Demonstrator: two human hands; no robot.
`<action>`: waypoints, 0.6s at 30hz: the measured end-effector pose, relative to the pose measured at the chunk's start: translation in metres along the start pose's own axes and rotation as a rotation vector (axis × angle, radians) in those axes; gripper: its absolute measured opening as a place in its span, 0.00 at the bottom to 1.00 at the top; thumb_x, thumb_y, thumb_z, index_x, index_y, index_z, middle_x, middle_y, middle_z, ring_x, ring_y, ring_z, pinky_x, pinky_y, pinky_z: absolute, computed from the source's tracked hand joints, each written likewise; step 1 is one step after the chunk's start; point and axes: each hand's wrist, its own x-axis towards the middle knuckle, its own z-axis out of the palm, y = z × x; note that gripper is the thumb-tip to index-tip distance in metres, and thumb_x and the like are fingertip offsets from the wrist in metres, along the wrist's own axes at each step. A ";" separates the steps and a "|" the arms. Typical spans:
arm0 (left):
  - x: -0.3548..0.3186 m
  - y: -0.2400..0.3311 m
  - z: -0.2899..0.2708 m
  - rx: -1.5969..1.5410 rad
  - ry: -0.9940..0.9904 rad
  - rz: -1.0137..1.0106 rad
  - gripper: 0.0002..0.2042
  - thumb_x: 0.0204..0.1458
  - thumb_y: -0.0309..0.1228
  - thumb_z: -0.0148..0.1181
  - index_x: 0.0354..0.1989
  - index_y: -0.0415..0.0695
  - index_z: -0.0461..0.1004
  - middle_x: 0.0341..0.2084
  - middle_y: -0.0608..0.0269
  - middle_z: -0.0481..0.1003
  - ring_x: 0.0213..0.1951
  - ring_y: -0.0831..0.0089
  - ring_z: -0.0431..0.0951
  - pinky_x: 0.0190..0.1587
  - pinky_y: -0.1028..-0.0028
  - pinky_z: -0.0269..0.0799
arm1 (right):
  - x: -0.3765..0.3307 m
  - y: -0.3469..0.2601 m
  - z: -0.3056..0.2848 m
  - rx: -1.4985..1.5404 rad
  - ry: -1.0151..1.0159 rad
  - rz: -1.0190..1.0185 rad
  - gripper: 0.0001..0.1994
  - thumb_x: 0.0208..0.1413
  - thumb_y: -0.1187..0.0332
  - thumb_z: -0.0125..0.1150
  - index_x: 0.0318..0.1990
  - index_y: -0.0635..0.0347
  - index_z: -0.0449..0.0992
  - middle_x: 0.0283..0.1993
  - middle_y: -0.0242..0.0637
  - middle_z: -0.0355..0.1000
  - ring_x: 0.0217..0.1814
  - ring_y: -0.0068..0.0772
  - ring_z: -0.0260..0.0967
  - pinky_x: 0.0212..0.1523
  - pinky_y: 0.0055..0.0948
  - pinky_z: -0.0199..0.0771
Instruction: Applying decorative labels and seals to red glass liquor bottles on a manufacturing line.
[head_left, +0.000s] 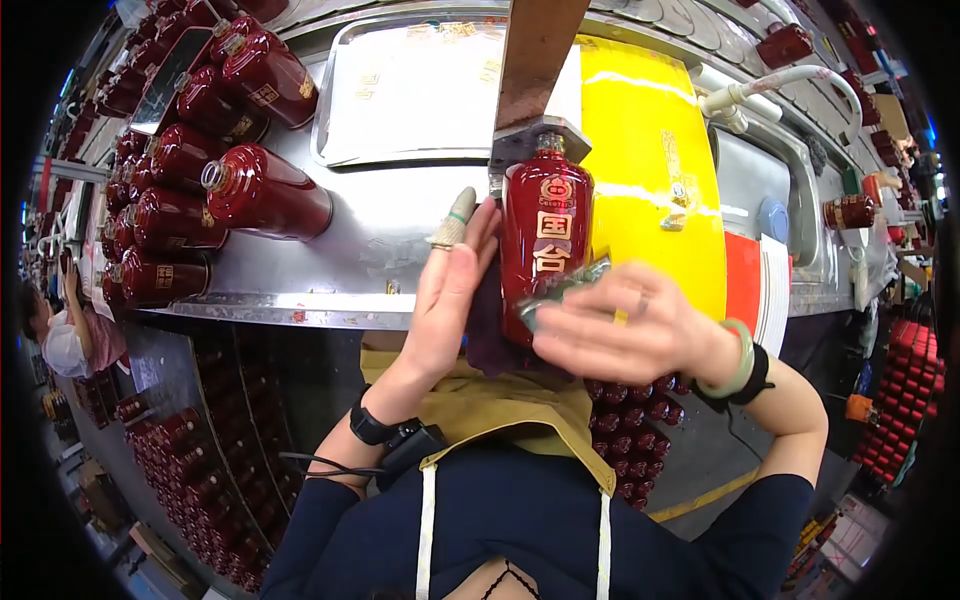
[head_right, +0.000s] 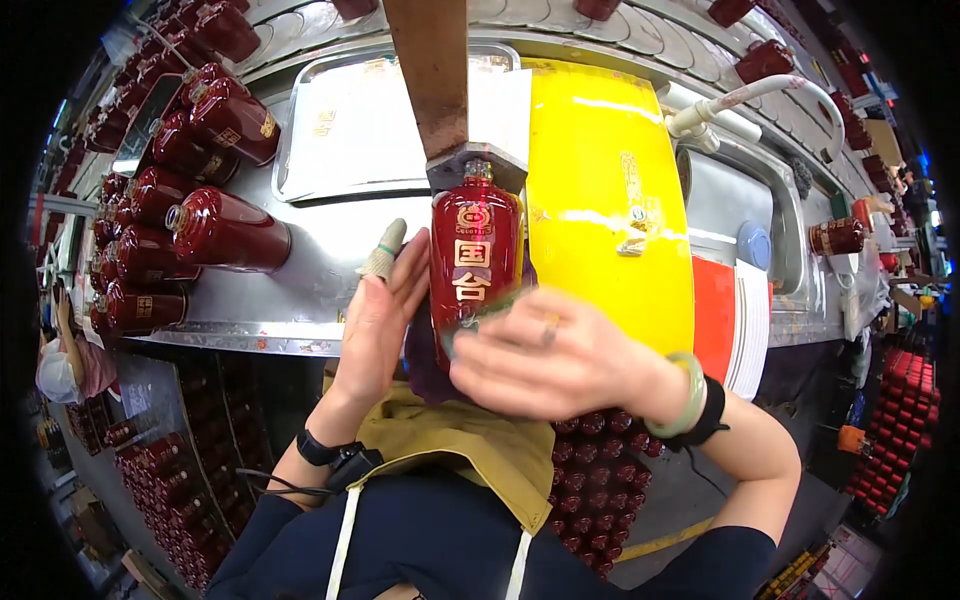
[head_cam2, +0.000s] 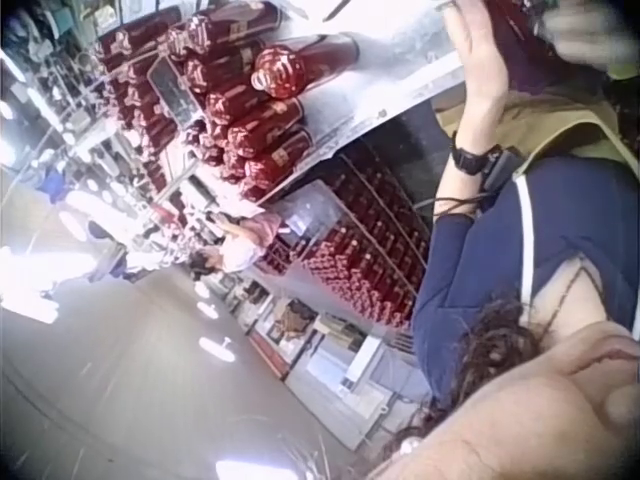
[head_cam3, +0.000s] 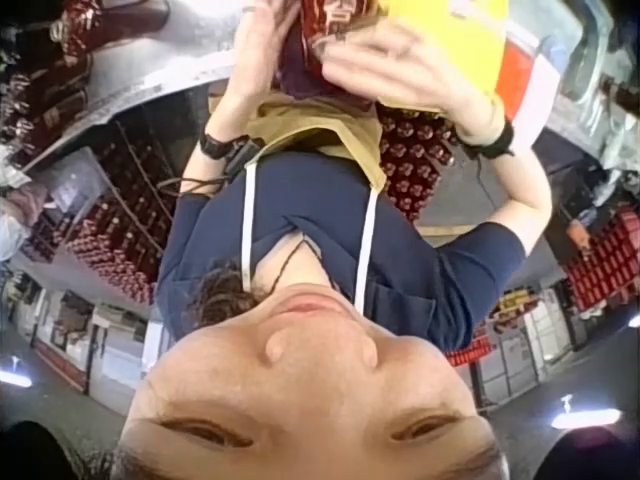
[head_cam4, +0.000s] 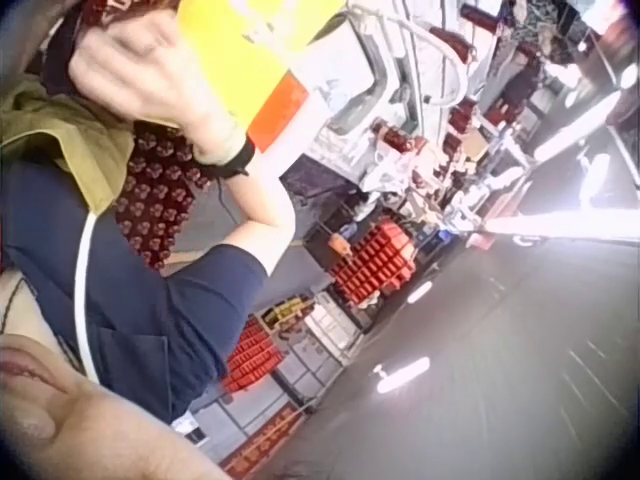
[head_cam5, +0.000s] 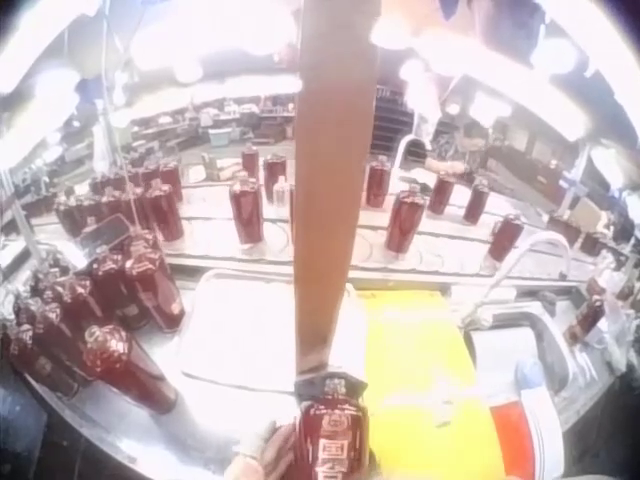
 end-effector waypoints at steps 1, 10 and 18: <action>-0.001 -0.001 -0.003 0.013 0.009 0.008 0.35 0.75 0.45 0.37 0.79 0.34 0.38 0.77 0.42 0.48 0.78 0.56 0.48 0.78 0.58 0.43 | -0.001 -0.001 0.000 0.025 -0.003 -0.088 0.12 0.47 0.67 0.66 0.42 0.52 0.82 0.47 0.26 0.78 0.44 0.24 0.73 0.40 0.25 0.76; -0.011 -0.006 -0.002 0.237 -0.021 0.105 0.45 0.68 0.66 0.25 0.79 0.38 0.38 0.77 0.45 0.50 0.78 0.55 0.50 0.79 0.56 0.41 | -0.005 -0.022 0.013 0.160 0.068 0.128 0.16 0.46 0.73 0.67 0.45 0.51 0.82 0.47 0.29 0.79 0.38 0.29 0.75 0.37 0.28 0.76; -0.011 -0.011 0.009 0.432 -0.071 0.270 0.37 0.72 0.48 0.39 0.76 0.25 0.46 0.74 0.38 0.57 0.74 0.54 0.59 0.75 0.64 0.51 | -0.034 0.001 0.040 0.060 0.349 1.109 0.14 0.62 0.78 0.59 0.55 0.62 0.76 0.43 0.46 0.74 0.45 0.46 0.73 0.47 0.35 0.73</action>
